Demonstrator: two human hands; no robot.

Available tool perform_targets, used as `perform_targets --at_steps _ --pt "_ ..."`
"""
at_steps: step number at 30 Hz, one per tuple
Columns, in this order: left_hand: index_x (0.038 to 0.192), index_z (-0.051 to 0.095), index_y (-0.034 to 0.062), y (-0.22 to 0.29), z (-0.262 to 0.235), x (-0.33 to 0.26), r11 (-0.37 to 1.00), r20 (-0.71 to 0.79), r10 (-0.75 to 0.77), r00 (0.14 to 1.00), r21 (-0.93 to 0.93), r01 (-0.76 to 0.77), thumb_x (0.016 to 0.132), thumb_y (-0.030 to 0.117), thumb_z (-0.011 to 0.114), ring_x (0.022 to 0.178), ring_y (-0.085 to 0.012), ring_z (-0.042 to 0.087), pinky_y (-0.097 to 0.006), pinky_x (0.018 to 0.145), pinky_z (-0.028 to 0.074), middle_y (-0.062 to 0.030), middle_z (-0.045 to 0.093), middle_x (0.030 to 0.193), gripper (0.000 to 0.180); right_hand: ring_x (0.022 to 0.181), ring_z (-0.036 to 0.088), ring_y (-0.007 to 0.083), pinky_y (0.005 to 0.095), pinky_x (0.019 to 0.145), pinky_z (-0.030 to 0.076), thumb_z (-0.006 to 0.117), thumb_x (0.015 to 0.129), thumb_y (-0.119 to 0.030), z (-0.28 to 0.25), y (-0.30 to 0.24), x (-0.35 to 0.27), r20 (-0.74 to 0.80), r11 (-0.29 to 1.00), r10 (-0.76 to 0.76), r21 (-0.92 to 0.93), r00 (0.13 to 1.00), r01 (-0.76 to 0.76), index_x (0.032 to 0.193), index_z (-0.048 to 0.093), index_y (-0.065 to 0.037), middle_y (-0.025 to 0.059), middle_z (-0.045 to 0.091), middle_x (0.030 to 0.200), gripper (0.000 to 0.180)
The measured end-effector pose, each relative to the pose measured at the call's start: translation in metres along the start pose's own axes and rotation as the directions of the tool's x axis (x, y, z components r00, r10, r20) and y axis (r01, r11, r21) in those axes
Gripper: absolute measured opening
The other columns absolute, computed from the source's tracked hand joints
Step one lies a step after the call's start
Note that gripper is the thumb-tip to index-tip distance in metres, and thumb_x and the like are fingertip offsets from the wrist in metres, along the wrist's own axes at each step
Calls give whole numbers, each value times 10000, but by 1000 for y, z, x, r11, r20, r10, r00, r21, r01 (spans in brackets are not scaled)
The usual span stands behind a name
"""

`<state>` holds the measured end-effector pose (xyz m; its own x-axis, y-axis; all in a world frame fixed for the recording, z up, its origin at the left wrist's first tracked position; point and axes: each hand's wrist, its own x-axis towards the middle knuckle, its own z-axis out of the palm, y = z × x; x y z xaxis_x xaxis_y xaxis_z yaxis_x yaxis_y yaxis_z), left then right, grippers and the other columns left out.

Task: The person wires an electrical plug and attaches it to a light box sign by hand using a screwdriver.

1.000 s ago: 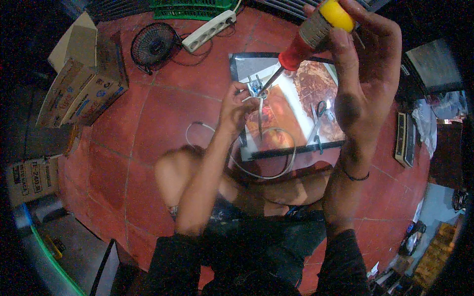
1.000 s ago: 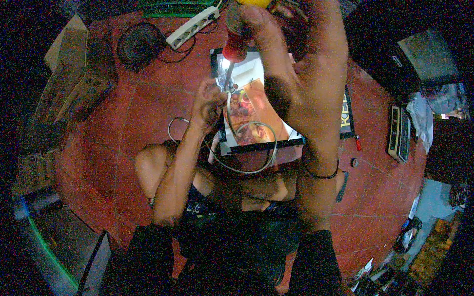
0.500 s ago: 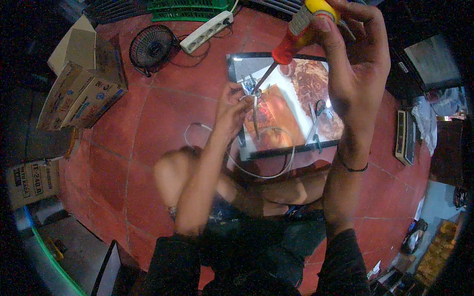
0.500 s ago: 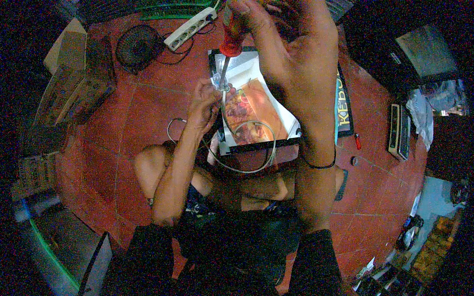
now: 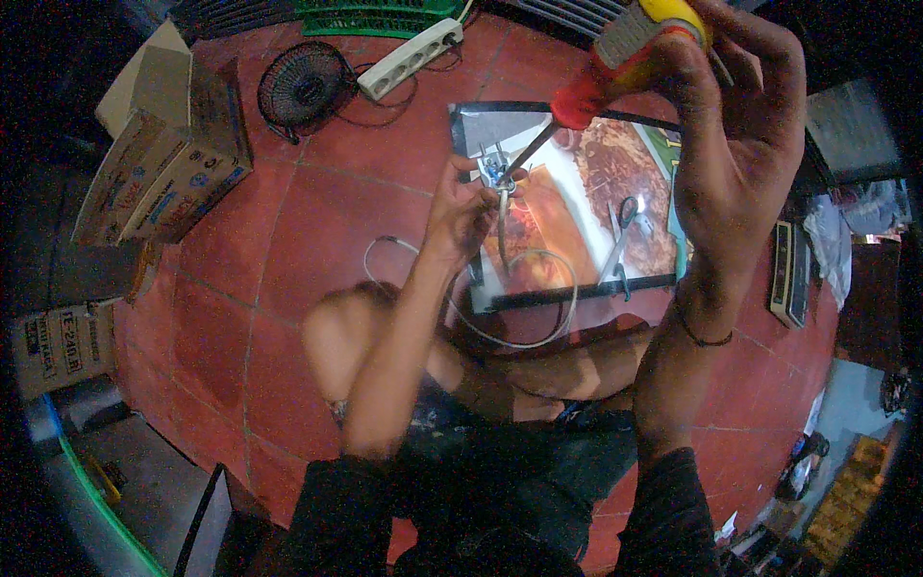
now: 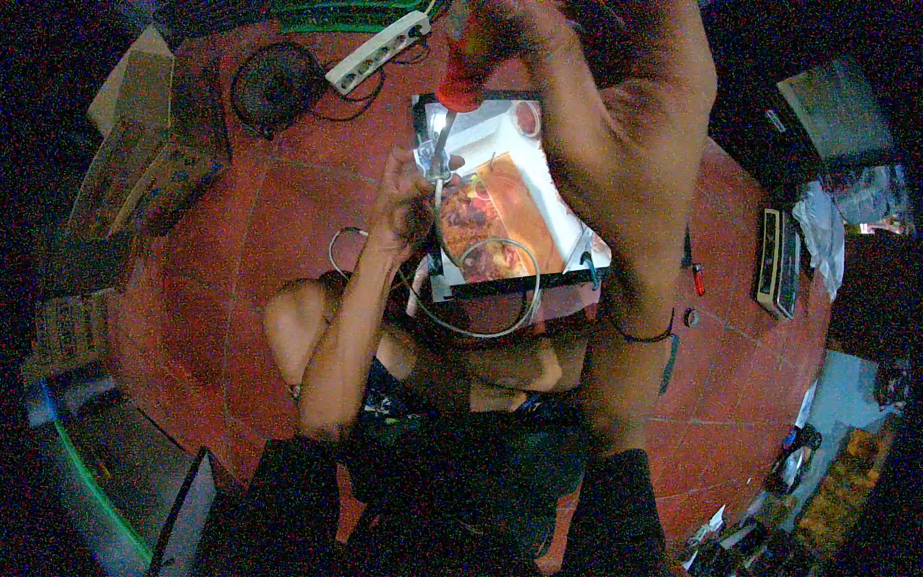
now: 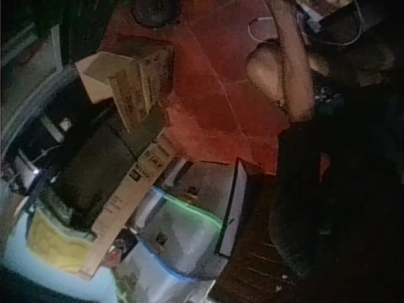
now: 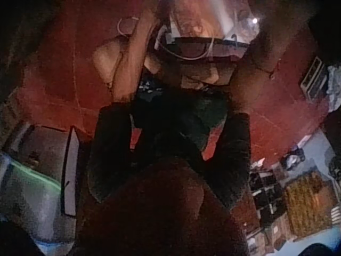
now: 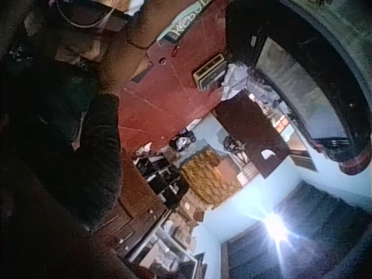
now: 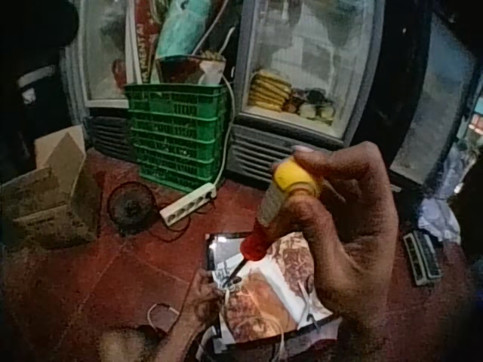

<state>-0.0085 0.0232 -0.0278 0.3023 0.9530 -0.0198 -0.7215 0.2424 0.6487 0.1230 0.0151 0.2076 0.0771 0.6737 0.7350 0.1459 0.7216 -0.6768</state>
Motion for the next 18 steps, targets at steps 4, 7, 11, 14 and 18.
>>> perform_targets --at_steps 4,7,11,14,18 --pt "1094 381 127 -4 -7 0 996 -59 -2 998 83 6 758 129 663 917 -262 605 -382 790 531 -214 567 1108 439 792 631 171 280 604 566 547 895 -94 -6 8 3 193 955 -121 291 974 61 1042 431 0 149 560 928 209" --pt "1087 375 108 0 2 0 994 -35 7 999 113 -3 776 114 628 891 -267 614 -368 780 535 -212 578 1077 401 730 630 170 277 582 557 558 879 -51 -14 11 4 155 985 24 165 988 -50 1028 426 -6 148 557 876 204" --pt "1069 365 98 0 3 -2 992 -24 5 1000 125 -2 791 119 608 857 -265 622 -355 760 541 -209 590 1053 370 613 605 153 262 528 533 568 847 33 5 17 -4 -18 980 -111 -169 994 106 1002 421 -19 128 541 799 220" --pt "1061 365 97 2 9 -3 993 -3 28 1000 117 -28 801 129 601 844 -264 625 -342 738 543 -213 592 1055 353 561 581 136 251 485 511 570 836 61 4 10 -3 12 991 -64 115 998 63 981 419 -26 115 535 791 226" --pt "1061 349 107 -2 4 -4 999 30 -11 999 37 10 804 92 608 806 -218 629 -283 659 532 -217 600 1055 365 539 572 138 246 453 495 584 826 65 8 5 -2 16 993 63 102 998 -64 963 415 -27 114 538 794 237"
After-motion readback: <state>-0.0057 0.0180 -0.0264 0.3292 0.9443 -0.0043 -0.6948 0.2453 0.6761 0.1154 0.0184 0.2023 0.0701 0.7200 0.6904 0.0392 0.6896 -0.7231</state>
